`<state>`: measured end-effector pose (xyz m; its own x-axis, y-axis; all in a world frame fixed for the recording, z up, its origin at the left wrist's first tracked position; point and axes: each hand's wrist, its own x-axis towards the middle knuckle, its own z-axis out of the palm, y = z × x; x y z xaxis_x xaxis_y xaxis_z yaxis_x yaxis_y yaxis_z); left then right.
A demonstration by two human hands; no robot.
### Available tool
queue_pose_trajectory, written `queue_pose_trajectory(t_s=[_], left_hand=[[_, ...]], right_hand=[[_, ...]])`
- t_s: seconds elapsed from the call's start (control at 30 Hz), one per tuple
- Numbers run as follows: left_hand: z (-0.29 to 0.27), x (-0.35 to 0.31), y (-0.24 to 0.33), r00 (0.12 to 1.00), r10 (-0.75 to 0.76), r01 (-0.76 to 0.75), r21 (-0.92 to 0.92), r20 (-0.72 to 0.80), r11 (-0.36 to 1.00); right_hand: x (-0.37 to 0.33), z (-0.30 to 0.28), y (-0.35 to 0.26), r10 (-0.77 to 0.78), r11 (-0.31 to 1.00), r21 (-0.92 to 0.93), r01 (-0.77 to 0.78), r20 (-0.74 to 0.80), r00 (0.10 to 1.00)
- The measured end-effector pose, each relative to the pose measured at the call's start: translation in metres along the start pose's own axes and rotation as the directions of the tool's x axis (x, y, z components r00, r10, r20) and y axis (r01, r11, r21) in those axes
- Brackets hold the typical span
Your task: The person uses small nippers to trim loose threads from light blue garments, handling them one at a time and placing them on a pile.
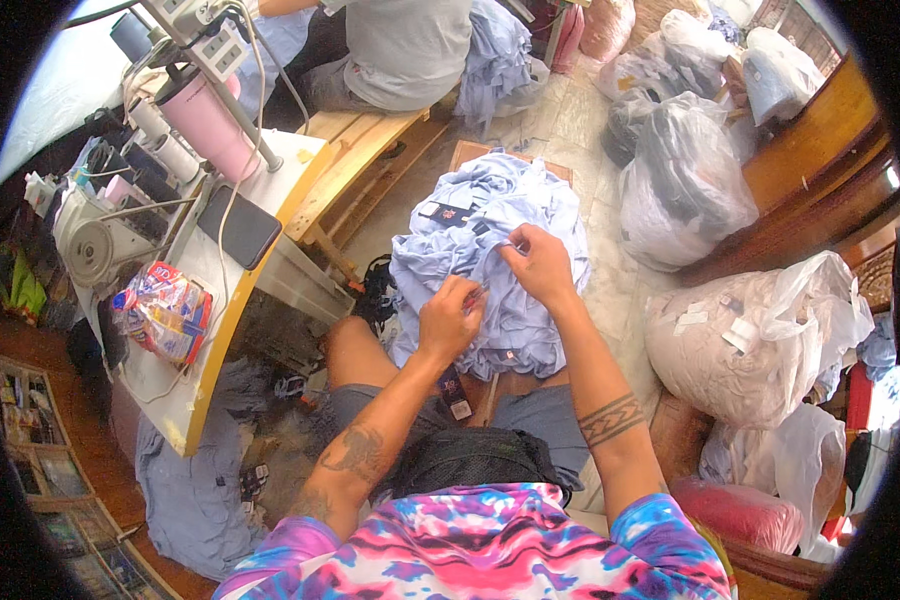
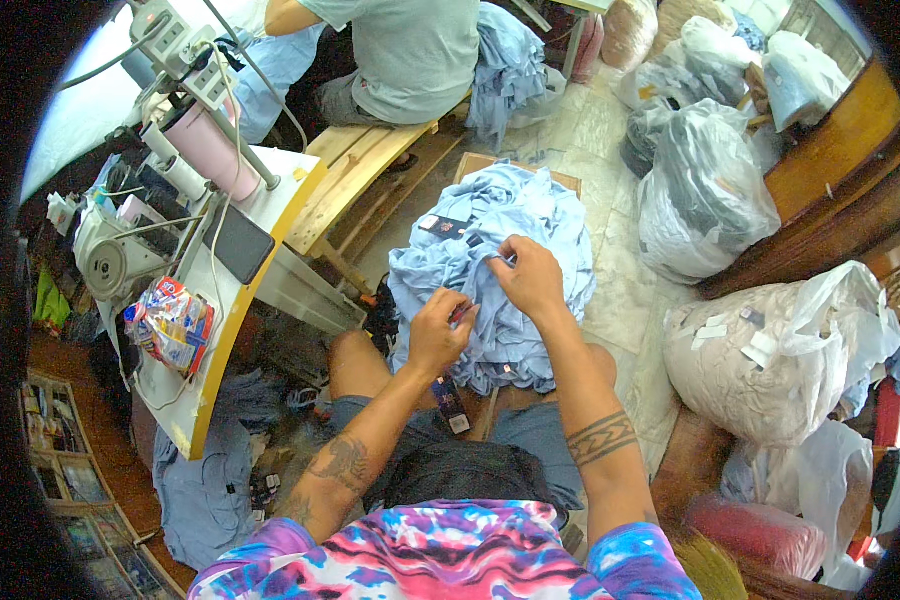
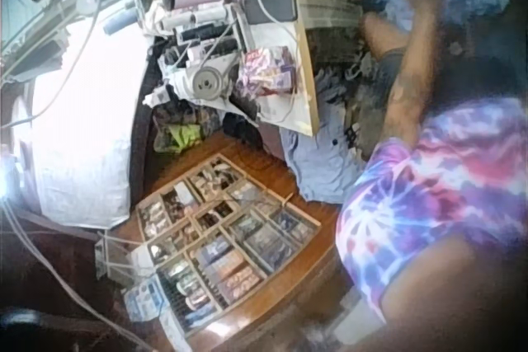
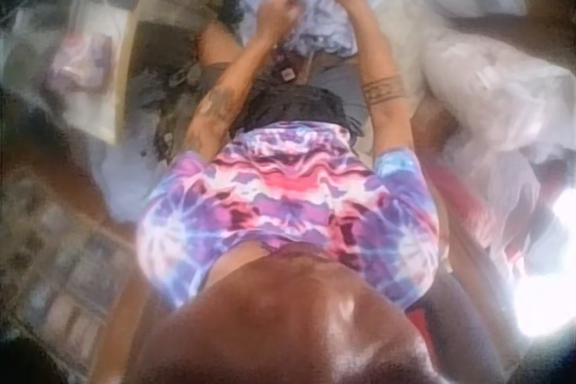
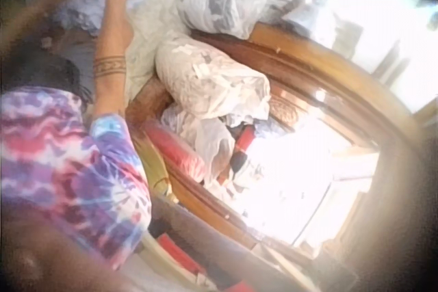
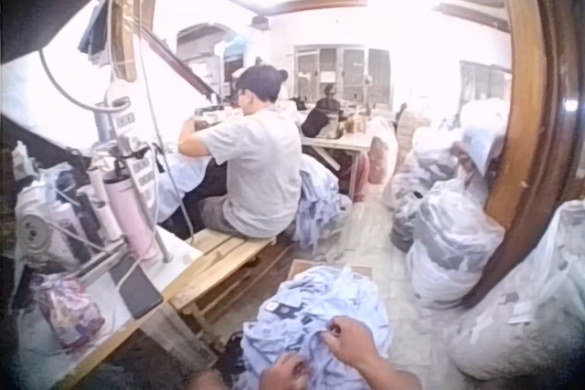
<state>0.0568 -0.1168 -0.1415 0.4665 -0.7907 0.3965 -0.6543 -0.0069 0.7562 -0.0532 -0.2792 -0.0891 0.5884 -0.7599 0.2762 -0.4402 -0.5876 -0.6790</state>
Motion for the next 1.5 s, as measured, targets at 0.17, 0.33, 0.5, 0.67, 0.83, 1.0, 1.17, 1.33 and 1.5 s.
queue_pose_trajectory(t_s=[0.17,0.33,0.5,0.67,0.83,1.0,1.17,1.33,1.5], left_hand=[[-0.015,-0.024,0.020,0.946,-0.317,0.294,-0.242,-0.062,0.925],[-0.034,-0.047,0.024,0.855,-0.518,0.480,-0.409,0.022,0.776],[-0.038,-0.067,0.036,0.798,-0.588,0.577,-0.449,0.133,0.683],[-0.023,-0.093,0.034,0.737,-0.641,0.618,-0.599,0.215,0.509],[-0.031,-0.076,0.035,0.871,-0.491,0.471,-0.319,0.019,0.822],[-0.034,-0.010,0.004,0.998,-0.063,0.065,0.083,-0.018,0.994],[-0.032,0.010,-0.023,0.954,-0.195,0.145,0.219,0.229,0.965],[-0.041,-0.014,0.042,0.868,-0.422,0.486,-0.269,0.263,0.832],[-0.036,-0.034,0.065,0.806,-0.519,0.592,-0.373,0.285,0.714]], right_hand=[[-0.022,0.003,0.012,-0.070,0.997,-0.024,0.068,-0.080,0.994],[-0.105,0.002,-0.026,0.236,0.971,0.076,-0.228,-0.115,0.965],[-0.177,0.016,-0.040,0.385,0.203,0.490,-0.847,0.756,0.530],[-0.178,0.039,-0.040,0.184,-0.306,0.616,-0.726,0.786,0.590],[-0.168,0.044,-0.013,0.305,-0.456,0.570,-0.683,0.822,0.481],[-0.173,0.047,-0.016,0.345,-0.335,0.541,-0.771,0.832,0.434],[-0.163,0.066,-0.028,0.306,-0.345,0.529,-0.776,0.844,0.440],[-0.164,0.040,-0.038,0.231,-0.519,0.541,-0.662,0.834,0.500],[-0.180,0.039,-0.038,0.274,-0.525,0.627,-0.575,0.764,0.584]])
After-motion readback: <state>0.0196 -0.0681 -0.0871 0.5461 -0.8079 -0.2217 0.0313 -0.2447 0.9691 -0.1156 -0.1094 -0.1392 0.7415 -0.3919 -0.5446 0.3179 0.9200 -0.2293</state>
